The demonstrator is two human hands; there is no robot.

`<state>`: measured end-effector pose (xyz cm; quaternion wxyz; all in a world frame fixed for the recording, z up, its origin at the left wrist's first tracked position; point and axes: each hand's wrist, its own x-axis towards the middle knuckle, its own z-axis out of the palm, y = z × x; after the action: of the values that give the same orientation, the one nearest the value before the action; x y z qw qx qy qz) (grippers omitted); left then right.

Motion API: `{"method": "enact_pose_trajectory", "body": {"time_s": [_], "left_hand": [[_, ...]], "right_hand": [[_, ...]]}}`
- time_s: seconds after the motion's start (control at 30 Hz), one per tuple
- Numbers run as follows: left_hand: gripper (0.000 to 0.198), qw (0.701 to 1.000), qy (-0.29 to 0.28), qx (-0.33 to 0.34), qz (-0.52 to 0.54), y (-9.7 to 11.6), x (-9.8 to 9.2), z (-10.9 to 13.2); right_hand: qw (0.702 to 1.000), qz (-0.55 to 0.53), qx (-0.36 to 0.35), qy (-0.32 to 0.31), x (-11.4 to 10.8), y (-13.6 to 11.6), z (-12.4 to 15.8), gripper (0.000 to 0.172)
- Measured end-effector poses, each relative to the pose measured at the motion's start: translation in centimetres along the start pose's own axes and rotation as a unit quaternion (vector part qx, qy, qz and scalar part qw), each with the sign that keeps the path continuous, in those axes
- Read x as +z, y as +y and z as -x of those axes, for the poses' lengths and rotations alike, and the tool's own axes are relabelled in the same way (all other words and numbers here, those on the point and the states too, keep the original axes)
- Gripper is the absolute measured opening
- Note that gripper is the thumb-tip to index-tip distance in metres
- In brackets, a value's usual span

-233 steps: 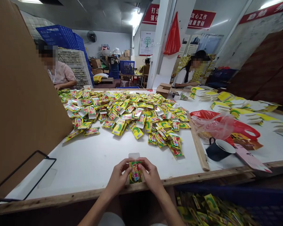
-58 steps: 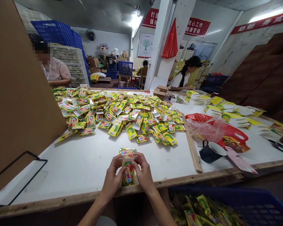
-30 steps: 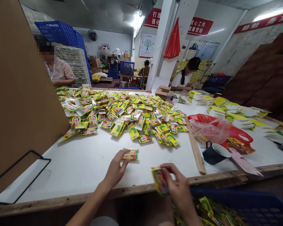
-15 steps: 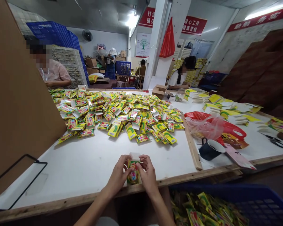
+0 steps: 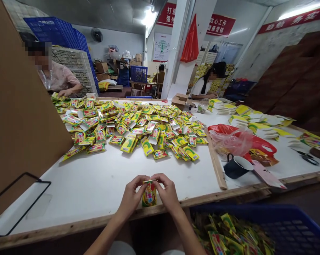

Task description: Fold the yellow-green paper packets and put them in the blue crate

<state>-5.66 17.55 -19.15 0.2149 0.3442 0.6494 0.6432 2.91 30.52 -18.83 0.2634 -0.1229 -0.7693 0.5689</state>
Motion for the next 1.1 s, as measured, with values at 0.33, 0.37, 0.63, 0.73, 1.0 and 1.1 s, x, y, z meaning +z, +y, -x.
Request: {"method": "enact_pose_trajectory", "body": {"time_s": [0.33,0.37,0.63,0.73,1.0,1.1], "left_hand": [[0.027,0.996,0.073,-0.055,-0.012,0.7,0.4,-0.2],[0.027,0.995,0.077,-0.055,-0.009,0.6,0.4,-0.2],[0.021,0.999,0.024,-0.003,-0.047,0.2,-0.5,0.8],[0.02,0.997,-0.002,0.02,-0.075,0.7,-0.7,1.2],[0.04,0.956,0.141,0.056,-0.252,-0.8,-5.0,-7.7],[0.062,0.89,0.215,0.015,-0.401,-2.2,-7.6,-13.1]], "right_hand": [[0.998,0.013,0.056,0.01,0.6,-1.1,-0.5,0.019],[0.998,0.014,0.057,0.01,0.5,-1.1,-0.6,0.019],[0.997,-0.044,0.052,-0.029,0.2,-0.4,0.3,0.018],[0.997,-0.058,0.05,-0.03,0.5,-0.3,0.4,0.014],[0.971,0.193,0.057,0.127,-9.9,-3.2,4.5,0.026],[0.93,0.317,0.047,0.181,-14.7,-3.8,6.9,0.03]]}}
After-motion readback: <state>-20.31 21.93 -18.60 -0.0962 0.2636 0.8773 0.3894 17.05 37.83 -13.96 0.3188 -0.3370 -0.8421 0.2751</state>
